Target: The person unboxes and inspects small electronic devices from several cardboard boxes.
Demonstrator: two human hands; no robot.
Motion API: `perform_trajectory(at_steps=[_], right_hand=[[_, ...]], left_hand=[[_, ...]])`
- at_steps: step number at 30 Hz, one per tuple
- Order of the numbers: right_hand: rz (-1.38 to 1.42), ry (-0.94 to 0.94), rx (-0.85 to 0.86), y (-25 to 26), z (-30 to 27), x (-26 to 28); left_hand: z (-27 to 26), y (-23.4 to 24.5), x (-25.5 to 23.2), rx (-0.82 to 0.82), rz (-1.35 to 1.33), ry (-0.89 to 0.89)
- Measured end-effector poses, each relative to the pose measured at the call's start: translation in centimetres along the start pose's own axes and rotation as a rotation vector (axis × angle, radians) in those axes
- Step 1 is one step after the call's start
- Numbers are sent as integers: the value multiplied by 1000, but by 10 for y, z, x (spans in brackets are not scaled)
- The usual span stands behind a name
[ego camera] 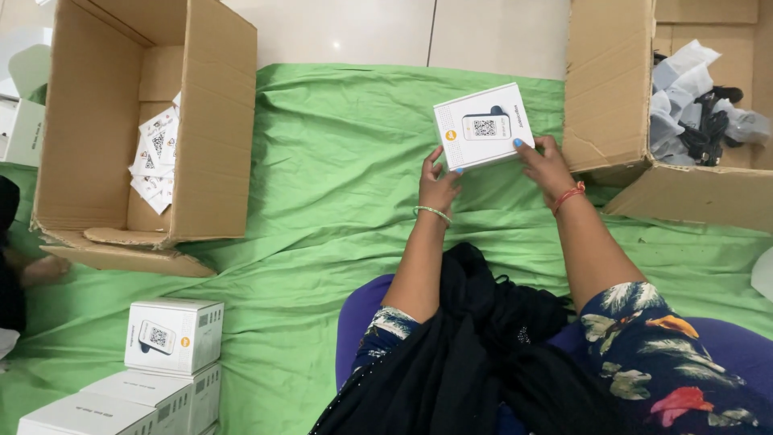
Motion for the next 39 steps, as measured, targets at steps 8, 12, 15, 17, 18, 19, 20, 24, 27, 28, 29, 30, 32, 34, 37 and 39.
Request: perform_trajectory(at_steps=[8,12,15,17,18,19,20,24,27,28,29,30,32,34,37,39], right_hand=[[352,109,223,-10,-4,0],[356,89,183,-27,-27,31],[218,152,225,-38,-20,28],[39,266,209,-43,-13,23],[43,266,205,-45,-20,33],[-76,294,167,-47,-27,45],[-196,321,129,-50,-34,56],[-238,365,107,-57,-36,64],[-422,786,43,-64,-50,86],[-566,811,-10,-69,-65,104],[-711,832,-62,-76,-81,122],[-711,833,-59,-79,-85,125],[-840,902,-56,-90,-97,133],[-855,923,-42,-92,-97,131],[-803,993,-6,-98,-107,143],[-734,1041,14,-101,-115,157]], left_hand=[[20,10,3,-30,-8,-83],[-1,7,-24,-69,-16,-43],[-20,0,-36,-84,-92,74],[-12,-1,-30,-18,-243,46],[-12,-2,-29,-15,-239,47],[-11,-3,-28,9,-310,54],[-10,-4,-28,33,-381,60],[0,1,-14,29,-447,63],[9,1,-13,67,-406,-56],[6,-4,-18,97,-347,-65],[3,-8,-23,125,-288,-72],[-9,-14,-41,122,-288,-73],[-35,-31,-69,180,-282,39],[-38,-29,-73,193,-319,68],[-45,-28,-83,197,-344,67],[-44,-27,-84,188,-329,39]])
Point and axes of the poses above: each hand's wrist, its own z-axis towards the middle knuckle, its own y-axis out of the back of the hand, x = y × z, the point moved 7 cm from there along z, towards the middle knuckle, and after that the axes turned 1 degree about y, right-handed, at the moved point
